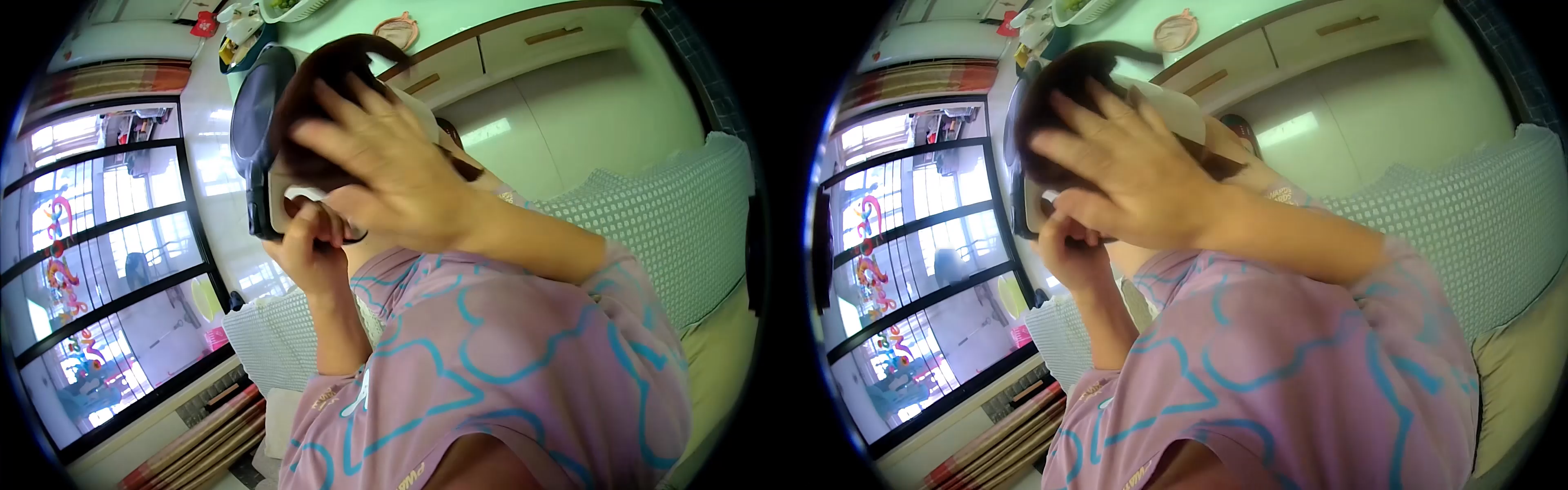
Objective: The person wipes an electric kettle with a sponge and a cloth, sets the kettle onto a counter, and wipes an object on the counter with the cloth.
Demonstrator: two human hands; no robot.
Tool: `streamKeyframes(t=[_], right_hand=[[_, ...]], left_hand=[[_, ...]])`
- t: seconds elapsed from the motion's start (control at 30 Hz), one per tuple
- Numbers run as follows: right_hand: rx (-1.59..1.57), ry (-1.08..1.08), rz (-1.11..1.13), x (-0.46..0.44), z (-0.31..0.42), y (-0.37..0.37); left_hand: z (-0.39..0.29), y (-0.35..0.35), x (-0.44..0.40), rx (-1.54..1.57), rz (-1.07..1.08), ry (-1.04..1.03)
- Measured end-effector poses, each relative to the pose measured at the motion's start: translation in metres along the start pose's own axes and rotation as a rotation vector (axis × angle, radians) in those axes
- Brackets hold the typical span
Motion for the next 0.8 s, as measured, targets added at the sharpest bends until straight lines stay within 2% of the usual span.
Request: streamKeyframes(t=[0.03,0.1,0.13,0.17,0.2,0.23,0.3,0.37,0.4,0.5,0.6,0.63,0.67,0.73,0.77,0.8], right_hand=[[0.155,0.097,-0.132,0.000,0.000,-0.012],[0.129,0.209,-0.223,0.006,-0.026,-0.018],[0.034,0.126,-0.322,0.007,-0.038,-0.015],[0.043,-0.091,-0.218,0.014,-0.057,-0.012],[0.132,-0.066,-0.177,0.023,-0.082,-0.016],[-0.043,-0.334,-0.077,0.036,-0.118,-0.017],[-0.260,-0.534,-0.037,0.058,-0.154,-0.019],[-0.098,-0.336,-0.132,0.044,-0.114,-0.005],[-0.013,-0.133,-0.185,0.030,-0.082,0.001],[-0.176,0.029,-0.402,-0.009,-0.034,0.017],[-0.315,-0.167,-0.225,-0.042,-0.090,-0.001],[-0.005,0.206,-0.174,-0.043,-0.094,0.005],[-0.123,0.087,0.125,-0.053,-0.123,-0.001],[-0.733,-0.407,0.520,-0.036,-0.189,-0.035],[-1.043,-0.480,0.524,-0.016,-0.235,-0.063],[-1.209,-0.699,0.522,-0.014,-0.224,-0.057]], left_hand=[[0.000,-0.004,0.004,-0.034,0.041,0.004],[0.004,0.001,0.004,0.011,0.121,-0.009],[0.008,0.008,0.003,0.057,0.119,-0.014],[0.010,0.015,0.002,0.102,0.119,-0.016],[0.014,0.024,0.002,0.099,0.126,-0.011],[0.017,0.030,0.002,0.123,0.181,-0.002],[0.023,0.041,-0.001,0.145,0.243,0.013],[0.025,0.042,-0.004,0.167,0.400,0.019],[0.021,0.034,-0.006,0.101,0.413,0.021],[0.021,0.024,-0.007,0.049,0.422,0.012],[0.019,0.016,-0.011,0.045,0.429,0.006],[0.020,0.015,-0.013,0.054,0.424,-0.003],[0.024,0.017,-0.016,0.057,0.427,0.000],[0.025,0.024,-0.017,0.031,0.558,-0.149],[0.027,0.031,-0.020,0.030,0.558,-0.147],[0.028,0.043,-0.027,-0.029,0.447,-0.179]])
Point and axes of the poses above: each hand's wrist, its own x-axis away from the middle knuckle, its own y-axis out of the back of the hand, z = x × y, the point moved 6 cm from there along -x, towards the middle knuckle, and after that the axes turned 2 degrees about -z, right-handed, at the moved point
